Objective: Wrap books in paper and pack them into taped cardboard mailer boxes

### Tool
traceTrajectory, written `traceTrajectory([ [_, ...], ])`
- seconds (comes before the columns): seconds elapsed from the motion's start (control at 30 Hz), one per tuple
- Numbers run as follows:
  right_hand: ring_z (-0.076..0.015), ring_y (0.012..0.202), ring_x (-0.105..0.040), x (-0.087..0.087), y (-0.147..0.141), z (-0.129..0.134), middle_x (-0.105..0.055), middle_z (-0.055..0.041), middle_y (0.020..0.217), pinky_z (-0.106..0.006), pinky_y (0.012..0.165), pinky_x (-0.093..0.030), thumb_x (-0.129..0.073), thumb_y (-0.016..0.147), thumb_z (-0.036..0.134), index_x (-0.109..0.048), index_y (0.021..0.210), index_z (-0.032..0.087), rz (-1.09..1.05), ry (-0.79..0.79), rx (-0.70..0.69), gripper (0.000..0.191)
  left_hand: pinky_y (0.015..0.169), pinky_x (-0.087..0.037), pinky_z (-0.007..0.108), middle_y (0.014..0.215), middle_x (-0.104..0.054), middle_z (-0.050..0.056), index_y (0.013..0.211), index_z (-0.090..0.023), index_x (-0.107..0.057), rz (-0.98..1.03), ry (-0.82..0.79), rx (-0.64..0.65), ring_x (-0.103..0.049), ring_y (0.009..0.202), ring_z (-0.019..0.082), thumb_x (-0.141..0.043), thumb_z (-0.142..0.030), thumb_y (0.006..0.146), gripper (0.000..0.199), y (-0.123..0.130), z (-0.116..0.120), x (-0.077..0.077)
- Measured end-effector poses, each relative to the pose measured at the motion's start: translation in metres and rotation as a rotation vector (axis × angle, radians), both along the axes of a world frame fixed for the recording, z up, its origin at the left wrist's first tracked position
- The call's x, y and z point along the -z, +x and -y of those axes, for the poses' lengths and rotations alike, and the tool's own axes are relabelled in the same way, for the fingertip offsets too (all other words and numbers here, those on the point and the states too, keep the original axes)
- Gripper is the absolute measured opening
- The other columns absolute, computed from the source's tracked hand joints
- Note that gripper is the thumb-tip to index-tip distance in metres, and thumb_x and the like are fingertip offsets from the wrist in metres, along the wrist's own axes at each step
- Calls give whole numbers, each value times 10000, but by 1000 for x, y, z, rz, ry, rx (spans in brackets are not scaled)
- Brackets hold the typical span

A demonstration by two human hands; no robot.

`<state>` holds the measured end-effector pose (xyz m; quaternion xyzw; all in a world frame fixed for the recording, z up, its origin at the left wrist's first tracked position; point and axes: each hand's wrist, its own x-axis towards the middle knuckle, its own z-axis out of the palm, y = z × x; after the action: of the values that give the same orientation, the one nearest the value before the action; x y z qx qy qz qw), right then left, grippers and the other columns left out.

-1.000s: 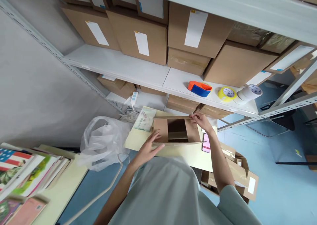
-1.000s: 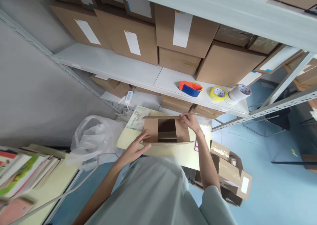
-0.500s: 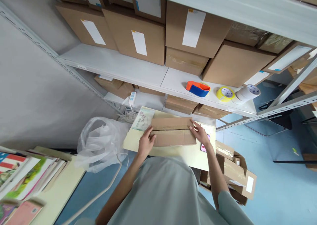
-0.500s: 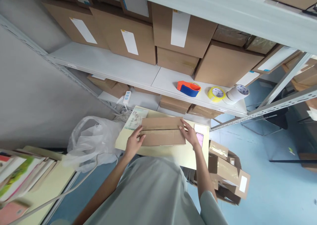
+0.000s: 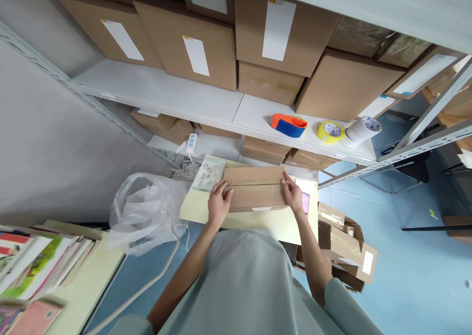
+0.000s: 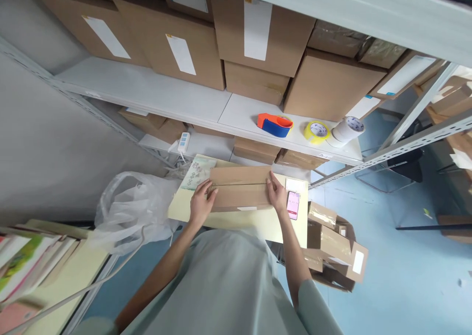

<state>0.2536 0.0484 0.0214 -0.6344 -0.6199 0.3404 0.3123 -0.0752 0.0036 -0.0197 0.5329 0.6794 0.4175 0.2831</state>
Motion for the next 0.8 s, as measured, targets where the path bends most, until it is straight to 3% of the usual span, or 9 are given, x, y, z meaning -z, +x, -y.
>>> traceTrajectory([
  [0.1, -347, 1252, -789, 4, -23, 10, -841, -79, 1321, -480, 1110, -619, -490, 1075, 700, -601, 1662, 264, -11, 29, 104, 740, 1251, -502, 580, 1533, -681, 167, 1343, -244, -759, 8, -33, -33, -633, 1447, 398, -705, -462, 977, 429, -13, 2, 17],
  [0.27, -379, 1450, -681, 7, -39, 19, -685, -99, 1600, -516, 1201, -558, -457, 1084, 690, -589, 1672, 273, -18, 16, 94, 732, 1259, -491, 582, 1543, -679, 173, 1359, -233, -746, 32, -60, -47, -635, 1448, 383, -669, -478, 981, 457, -21, 12, 33],
  [0.4, -374, 1407, -707, 6, -40, 18, -669, -85, 1619, -511, 1195, -566, -450, 1087, 660, -546, 1703, 279, -14, -30, 76, 730, 1297, -442, 590, 1525, -680, 199, 1361, -207, -748, 2, -55, -63, -609, 1478, 397, -653, -457, 989, 458, -18, 11, 33],
  [0.6, -333, 1518, -635, 2, -62, 28, -562, -28, 1719, -467, 1248, -551, -466, 1113, 585, -657, 1615, 306, 14, 72, 84, 605, 1282, -470, 554, 1481, -714, 176, 1359, -212, -750, -48, -13, -139, -635, 1447, 380, -628, -466, 1015, 445, -27, 11, 38],
  [0.8, -336, 1422, -711, 9, -46, 31, -711, -107, 1570, -466, 1201, -574, -480, 1098, 610, -692, 1574, 232, 7, 60, 176, 644, 1221, -552, 537, 1490, -704, 172, 1390, -211, -729, -170, -26, -59, -679, 1398, 361, -607, -416, 1044, 420, -18, 10, 39],
])
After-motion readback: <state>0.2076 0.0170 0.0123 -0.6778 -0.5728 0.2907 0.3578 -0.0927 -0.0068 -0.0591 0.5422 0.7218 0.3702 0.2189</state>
